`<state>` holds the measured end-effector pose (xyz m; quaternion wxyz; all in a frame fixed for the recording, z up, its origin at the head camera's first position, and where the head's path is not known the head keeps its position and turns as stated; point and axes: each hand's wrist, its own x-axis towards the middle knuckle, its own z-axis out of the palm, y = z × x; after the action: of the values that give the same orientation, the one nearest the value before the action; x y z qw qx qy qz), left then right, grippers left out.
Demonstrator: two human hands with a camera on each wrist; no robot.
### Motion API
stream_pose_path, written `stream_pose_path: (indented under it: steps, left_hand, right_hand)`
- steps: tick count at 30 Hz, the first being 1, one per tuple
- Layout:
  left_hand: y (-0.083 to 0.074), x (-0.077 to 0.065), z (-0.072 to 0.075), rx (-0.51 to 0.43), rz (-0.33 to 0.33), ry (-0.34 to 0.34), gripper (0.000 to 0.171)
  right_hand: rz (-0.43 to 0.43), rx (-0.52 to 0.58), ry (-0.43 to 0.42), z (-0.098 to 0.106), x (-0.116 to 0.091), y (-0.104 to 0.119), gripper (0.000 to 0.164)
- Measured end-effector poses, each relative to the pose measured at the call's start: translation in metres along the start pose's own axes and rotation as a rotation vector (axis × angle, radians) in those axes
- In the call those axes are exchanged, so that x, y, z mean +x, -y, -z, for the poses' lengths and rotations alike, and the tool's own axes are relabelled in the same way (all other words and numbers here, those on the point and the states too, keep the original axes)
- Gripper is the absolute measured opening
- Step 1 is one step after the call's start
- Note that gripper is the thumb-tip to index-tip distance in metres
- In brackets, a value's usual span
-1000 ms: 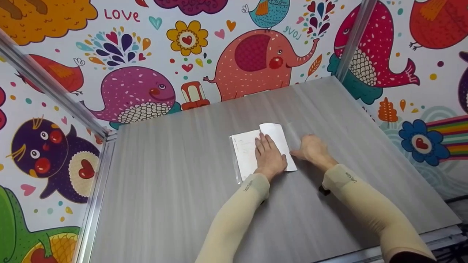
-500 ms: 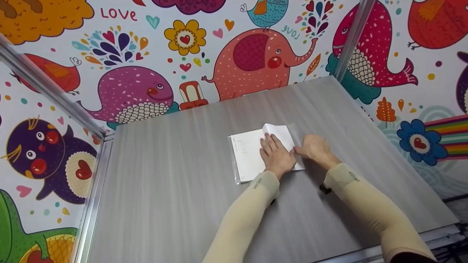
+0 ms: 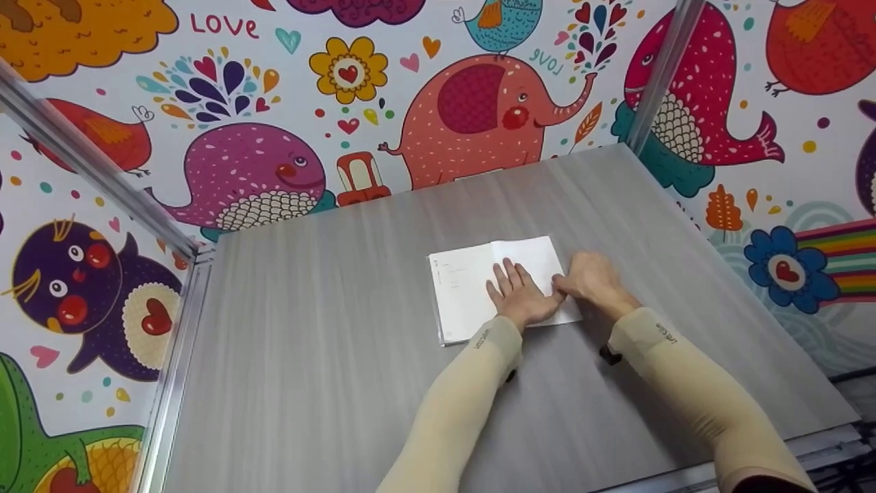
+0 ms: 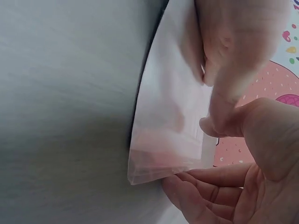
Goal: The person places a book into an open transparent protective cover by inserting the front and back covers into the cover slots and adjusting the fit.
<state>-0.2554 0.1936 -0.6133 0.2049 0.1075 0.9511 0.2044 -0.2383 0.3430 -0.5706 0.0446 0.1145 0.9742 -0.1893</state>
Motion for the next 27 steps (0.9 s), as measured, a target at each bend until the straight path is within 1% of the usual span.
stream_pose_path:
  steps: [3, 7, 11, 14, 19, 22, 27]
  left_hand:
    - [0.002, -0.008, 0.013, -0.067, -0.019, 0.005, 0.112]
    - [0.008, -0.021, 0.031, -0.095, -0.088, -0.045, 0.094]
    - [0.02, -0.028, 0.039, -0.055, -0.179, -0.12, 0.08]
    - [0.029, -0.031, 0.043, -0.018, -0.221, -0.139, 0.074]
    - [0.04, -0.034, 0.049, 0.005, -0.26, -0.137, 0.07]
    - [0.045, -0.036, 0.054, -0.016, -0.274, -0.143, 0.069]
    - [0.055, -0.039, 0.065, -0.065, -0.287, -0.146, 0.067]
  right_hand:
    - [0.0, 0.007, 0.015, 0.001, 0.002, -0.002, 0.036]
    - [0.022, 0.036, 0.027, 0.003, 0.004, -0.008, 0.033]
    - [0.039, 0.07, 0.035, 0.004, 0.006, -0.012, 0.033]
    - [0.036, 0.1, 0.056, 0.005, 0.006, -0.013, 0.033]
    - [0.011, 0.168, 0.077, 0.008, 0.008, -0.011, 0.027]
    - [-0.002, 0.197, 0.082, 0.011, 0.01, -0.008, 0.023]
    - [-0.002, 0.257, 0.096, 0.019, 0.011, 0.001, 0.022]
